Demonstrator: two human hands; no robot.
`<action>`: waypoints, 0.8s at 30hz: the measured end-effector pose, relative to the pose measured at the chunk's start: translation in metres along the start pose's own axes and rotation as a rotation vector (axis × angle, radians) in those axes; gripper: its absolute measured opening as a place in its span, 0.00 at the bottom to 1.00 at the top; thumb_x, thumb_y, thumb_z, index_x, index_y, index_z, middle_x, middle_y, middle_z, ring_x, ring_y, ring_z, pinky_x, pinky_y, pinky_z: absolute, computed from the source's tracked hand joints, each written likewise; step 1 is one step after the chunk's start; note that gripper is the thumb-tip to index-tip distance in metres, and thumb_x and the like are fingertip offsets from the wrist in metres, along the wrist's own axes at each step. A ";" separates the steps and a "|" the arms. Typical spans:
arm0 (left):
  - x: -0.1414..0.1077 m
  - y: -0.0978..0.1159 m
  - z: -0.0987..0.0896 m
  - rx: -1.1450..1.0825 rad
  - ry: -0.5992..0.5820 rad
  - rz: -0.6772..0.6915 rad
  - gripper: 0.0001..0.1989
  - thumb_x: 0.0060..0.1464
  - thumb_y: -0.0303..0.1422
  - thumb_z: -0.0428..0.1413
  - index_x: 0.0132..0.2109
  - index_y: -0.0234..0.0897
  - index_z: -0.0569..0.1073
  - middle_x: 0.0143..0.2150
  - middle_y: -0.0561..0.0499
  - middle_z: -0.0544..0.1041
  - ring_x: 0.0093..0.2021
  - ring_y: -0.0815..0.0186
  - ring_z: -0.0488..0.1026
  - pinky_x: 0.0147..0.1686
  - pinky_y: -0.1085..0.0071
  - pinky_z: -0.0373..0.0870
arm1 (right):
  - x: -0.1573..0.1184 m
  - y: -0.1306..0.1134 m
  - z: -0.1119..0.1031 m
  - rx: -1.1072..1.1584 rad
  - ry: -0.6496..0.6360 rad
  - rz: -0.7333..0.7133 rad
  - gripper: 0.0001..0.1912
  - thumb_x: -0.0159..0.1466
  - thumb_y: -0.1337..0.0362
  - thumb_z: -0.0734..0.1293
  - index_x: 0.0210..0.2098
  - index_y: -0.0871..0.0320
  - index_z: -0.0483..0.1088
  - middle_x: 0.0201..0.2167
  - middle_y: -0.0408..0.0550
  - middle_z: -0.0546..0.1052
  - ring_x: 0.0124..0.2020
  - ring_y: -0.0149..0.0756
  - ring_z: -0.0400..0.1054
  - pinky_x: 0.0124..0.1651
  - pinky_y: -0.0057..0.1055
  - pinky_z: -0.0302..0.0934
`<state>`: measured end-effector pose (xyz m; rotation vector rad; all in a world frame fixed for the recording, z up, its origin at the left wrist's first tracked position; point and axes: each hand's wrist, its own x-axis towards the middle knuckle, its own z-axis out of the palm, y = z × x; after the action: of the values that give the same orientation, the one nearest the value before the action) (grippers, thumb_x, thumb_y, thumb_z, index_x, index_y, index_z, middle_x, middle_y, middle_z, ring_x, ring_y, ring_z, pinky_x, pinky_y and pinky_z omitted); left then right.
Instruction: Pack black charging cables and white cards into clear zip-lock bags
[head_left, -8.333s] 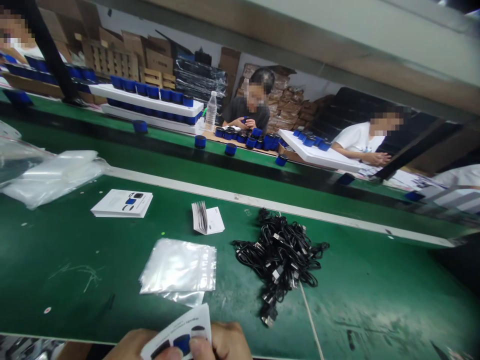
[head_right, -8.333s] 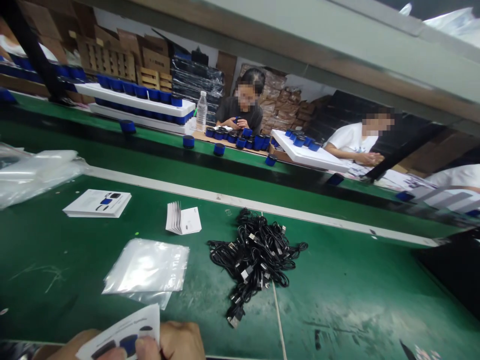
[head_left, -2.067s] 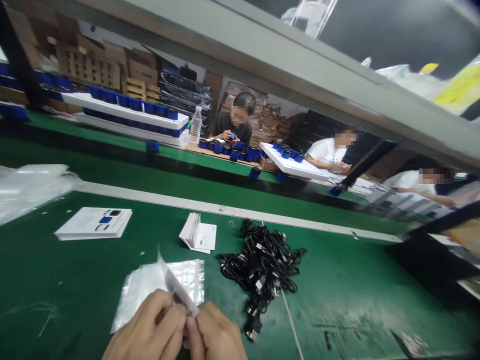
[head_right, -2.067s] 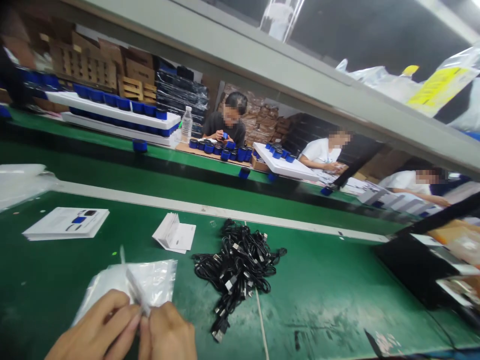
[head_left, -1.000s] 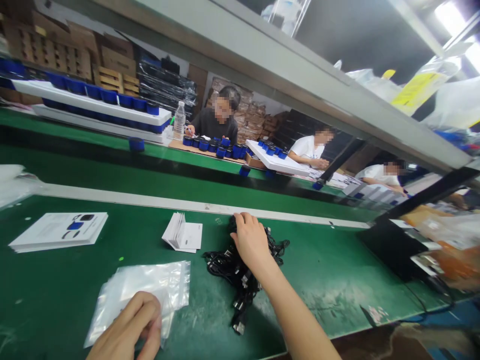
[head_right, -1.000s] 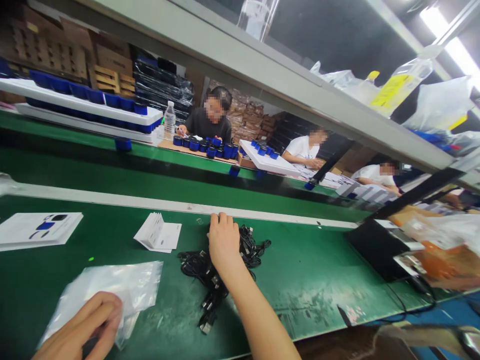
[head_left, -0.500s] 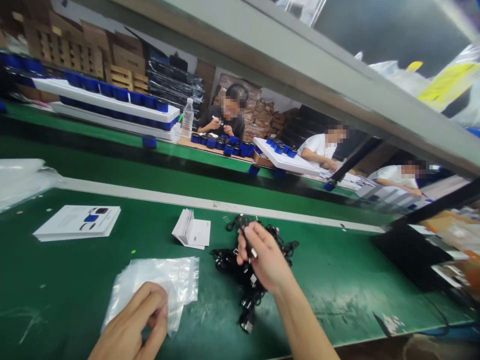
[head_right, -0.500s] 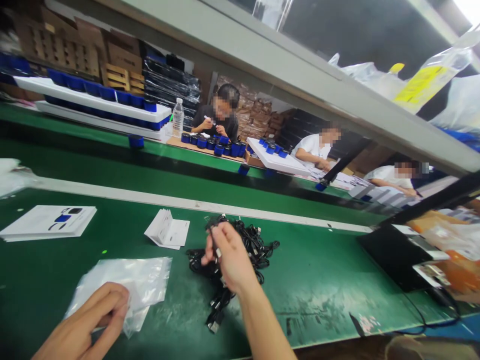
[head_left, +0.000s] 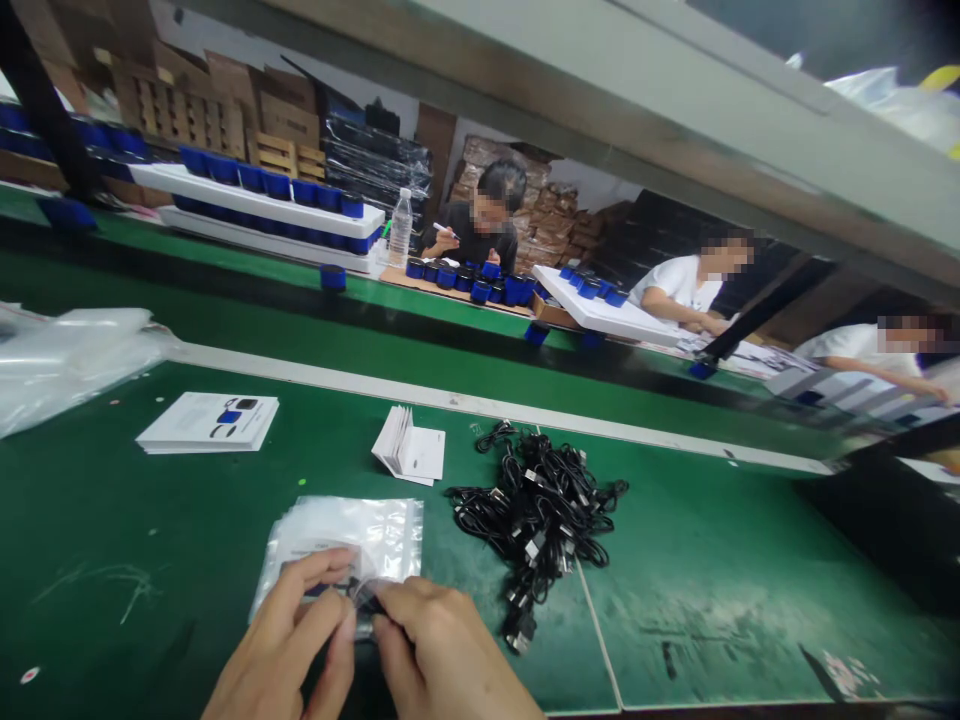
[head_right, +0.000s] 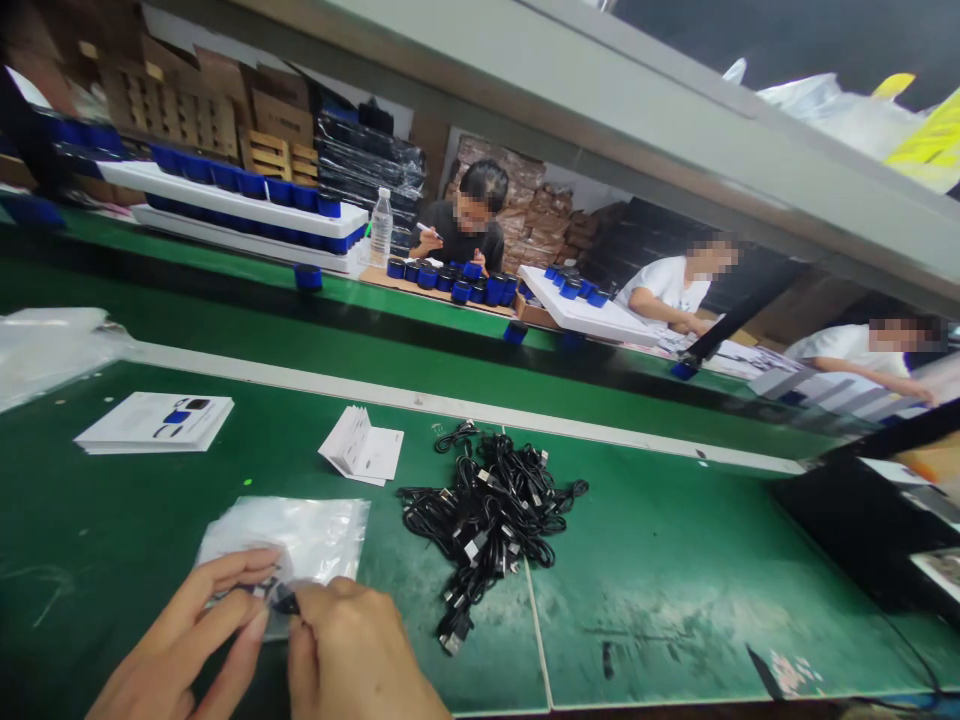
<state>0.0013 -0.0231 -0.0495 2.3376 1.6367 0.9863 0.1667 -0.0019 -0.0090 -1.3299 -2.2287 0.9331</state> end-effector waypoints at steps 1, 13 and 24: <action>-0.002 0.002 0.001 0.004 0.008 -0.010 0.07 0.61 0.33 0.44 0.39 0.43 0.66 0.51 0.48 0.64 0.48 0.64 0.70 0.46 0.69 0.70 | -0.001 -0.001 0.000 0.011 -0.006 0.009 0.14 0.62 0.73 0.58 0.38 0.59 0.74 0.32 0.51 0.77 0.35 0.40 0.71 0.39 0.31 0.63; 0.003 0.003 -0.003 0.070 -0.023 0.161 0.04 0.58 0.29 0.47 0.38 0.43 0.66 0.57 0.45 0.61 0.51 0.63 0.68 0.43 0.69 0.73 | -0.001 0.022 -0.009 1.083 -0.243 0.247 0.24 0.48 0.56 0.75 0.41 0.61 0.75 0.32 0.48 0.75 0.31 0.35 0.72 0.26 0.24 0.64; 0.007 0.030 -0.002 -0.065 0.105 0.063 0.07 0.56 0.26 0.44 0.31 0.42 0.62 0.58 0.46 0.61 0.62 0.54 0.56 0.52 0.55 0.60 | -0.010 0.010 0.025 0.096 0.455 -0.076 0.10 0.60 0.70 0.61 0.27 0.56 0.73 0.21 0.45 0.74 0.22 0.34 0.68 0.26 0.27 0.58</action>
<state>0.0256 -0.0291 -0.0315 2.3453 1.5503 1.1756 0.1624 -0.0159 -0.0339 -1.2563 -1.8482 0.6242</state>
